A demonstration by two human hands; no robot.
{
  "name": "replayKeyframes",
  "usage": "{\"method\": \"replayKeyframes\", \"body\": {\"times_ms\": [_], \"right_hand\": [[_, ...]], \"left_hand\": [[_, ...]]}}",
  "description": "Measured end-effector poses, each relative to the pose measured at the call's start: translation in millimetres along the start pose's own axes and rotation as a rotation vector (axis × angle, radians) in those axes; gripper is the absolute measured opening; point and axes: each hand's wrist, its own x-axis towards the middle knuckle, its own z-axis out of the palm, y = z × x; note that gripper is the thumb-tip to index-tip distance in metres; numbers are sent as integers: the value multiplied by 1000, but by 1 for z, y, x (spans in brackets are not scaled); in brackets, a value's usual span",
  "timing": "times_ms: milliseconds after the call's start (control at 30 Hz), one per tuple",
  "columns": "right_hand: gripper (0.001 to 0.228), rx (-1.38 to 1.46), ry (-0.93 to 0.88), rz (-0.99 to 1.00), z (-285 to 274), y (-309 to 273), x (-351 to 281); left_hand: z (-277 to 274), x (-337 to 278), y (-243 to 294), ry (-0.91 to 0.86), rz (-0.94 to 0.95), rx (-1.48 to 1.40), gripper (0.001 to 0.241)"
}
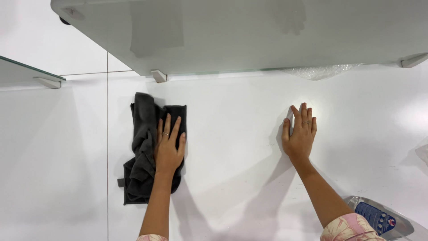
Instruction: The person wipes a white desk surface and glass partitions using a cloth and spray bottle, then moves several office chairs.
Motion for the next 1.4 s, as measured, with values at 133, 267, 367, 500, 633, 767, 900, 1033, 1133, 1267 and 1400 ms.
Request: {"method": "replayKeyframes", "body": {"times_ms": [133, 267, 367, 500, 633, 767, 900, 1033, 1133, 1267, 1400], "right_hand": [[45, 6, 5, -12, 0, 0, -1], [46, 10, -5, 1, -1, -2, 0], [46, 11, -7, -7, -1, 1, 0], [46, 2, -7, -15, 0, 1, -1], [47, 15, -8, -11, 0, 2, 1], [47, 9, -21, -14, 1, 4, -3], [46, 31, -6, -28, 0, 3, -3], [45, 28, -17, -30, -2, 0, -2], [45, 41, -17, -35, -3, 0, -2], [46, 51, -40, -27, -4, 0, -4], [45, 51, -53, -4, -4, -1, -3]], "left_hand": [[7, -5, 1, 42, -47, 50, 49], [22, -11, 18, 82, -133, 134, 49], [41, -16, 40, 115, -195, 59, 53], [72, -28, 95, 42, -118, 205, 56], [99, -40, 157, 31, -44, 154, 57], [110, -54, 184, -26, -18, 101, 57], [115, -64, 200, -15, -12, 71, 55], [115, -78, 209, 2, -53, 21, 54], [111, -78, 199, -7, -42, -62, 51], [102, -67, 171, 53, 13, -117, 50], [84, -56, 128, 85, 32, -154, 50]]}}
